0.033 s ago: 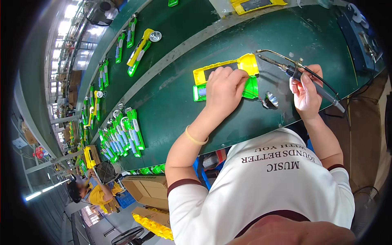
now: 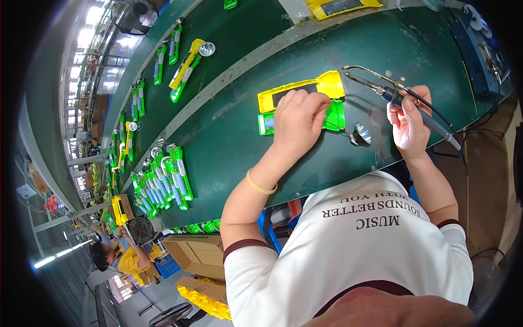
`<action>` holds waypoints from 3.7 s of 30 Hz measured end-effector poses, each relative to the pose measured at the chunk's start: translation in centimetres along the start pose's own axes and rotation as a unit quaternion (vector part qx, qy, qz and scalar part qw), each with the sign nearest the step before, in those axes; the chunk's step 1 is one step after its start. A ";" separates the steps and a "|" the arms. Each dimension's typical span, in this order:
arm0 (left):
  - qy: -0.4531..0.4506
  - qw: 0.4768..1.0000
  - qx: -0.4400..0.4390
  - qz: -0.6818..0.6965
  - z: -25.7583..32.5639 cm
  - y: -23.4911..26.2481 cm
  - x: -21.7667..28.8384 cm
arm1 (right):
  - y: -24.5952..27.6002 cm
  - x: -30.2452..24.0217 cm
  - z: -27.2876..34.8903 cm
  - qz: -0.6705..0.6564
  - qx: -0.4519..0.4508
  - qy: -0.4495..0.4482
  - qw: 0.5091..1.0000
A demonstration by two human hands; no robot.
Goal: The person solders internal wiring and components inside flashlights using a soldering iron, fits the plastic casings together, and places the assembled flashlights onto the conveyor line.
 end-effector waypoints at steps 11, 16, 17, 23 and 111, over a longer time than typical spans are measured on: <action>0.085 0.991 -0.093 0.040 0.2 0.1 -1.3 | -0.8 0.1 -2.4 0.104 -0.115 -0.123 0.980; 0.010 0.992 -0.122 -0.040 -0.3 0.3 -0.1 | -2.1 0.2 -2.9 0.148 -0.193 -0.122 0.962; 0.008 0.990 -0.133 -0.048 -0.5 0.1 -0.1 | -2.1 0.3 -3.0 0.148 -0.195 -0.124 0.962; 0.032 0.985 -0.148 -0.080 -1.5 -0.9 -0.5 | -1.1 1.0 -3.6 0.129 -0.174 -0.111 0.970; 0.285 0.877 -0.114 0.371 3.0 3.4 0.2 | -3.4 3.3 -2.6 0.042 -0.156 -0.181 0.970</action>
Point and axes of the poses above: each hand's wrist, its own z-axis away from the middle knuckle, its own y-axis out of the back of the hand, x = y × z, the point moved 8 cm from there along -z, towards the middle knuckle, and after that the axes turned 4 degrees about -y, right-handed, at the moved point
